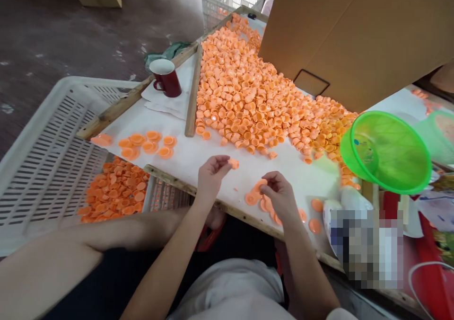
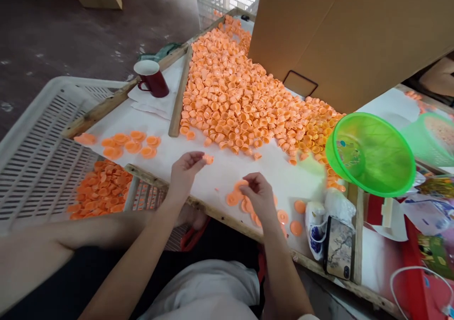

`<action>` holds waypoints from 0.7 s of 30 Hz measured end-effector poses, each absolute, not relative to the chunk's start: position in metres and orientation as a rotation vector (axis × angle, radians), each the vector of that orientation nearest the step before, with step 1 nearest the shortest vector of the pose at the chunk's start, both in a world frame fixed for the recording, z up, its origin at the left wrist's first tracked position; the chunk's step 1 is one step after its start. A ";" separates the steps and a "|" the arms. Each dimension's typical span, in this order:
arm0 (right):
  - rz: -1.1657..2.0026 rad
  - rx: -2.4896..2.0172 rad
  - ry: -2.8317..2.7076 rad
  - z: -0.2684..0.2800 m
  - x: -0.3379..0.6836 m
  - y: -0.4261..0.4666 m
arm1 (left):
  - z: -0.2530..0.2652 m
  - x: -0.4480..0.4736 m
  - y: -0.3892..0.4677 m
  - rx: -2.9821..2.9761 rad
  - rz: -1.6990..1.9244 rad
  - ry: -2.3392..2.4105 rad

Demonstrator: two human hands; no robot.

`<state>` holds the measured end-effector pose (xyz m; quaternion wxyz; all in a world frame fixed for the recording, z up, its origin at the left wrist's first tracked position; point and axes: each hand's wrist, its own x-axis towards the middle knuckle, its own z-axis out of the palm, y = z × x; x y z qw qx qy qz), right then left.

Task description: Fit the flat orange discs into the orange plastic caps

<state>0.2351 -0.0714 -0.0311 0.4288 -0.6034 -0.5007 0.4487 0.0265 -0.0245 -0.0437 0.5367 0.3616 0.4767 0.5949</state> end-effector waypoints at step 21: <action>1.457 -1.252 -1.378 -0.002 0.185 -0.073 | -0.026 0.037 -0.085 0.896 1.281 1.025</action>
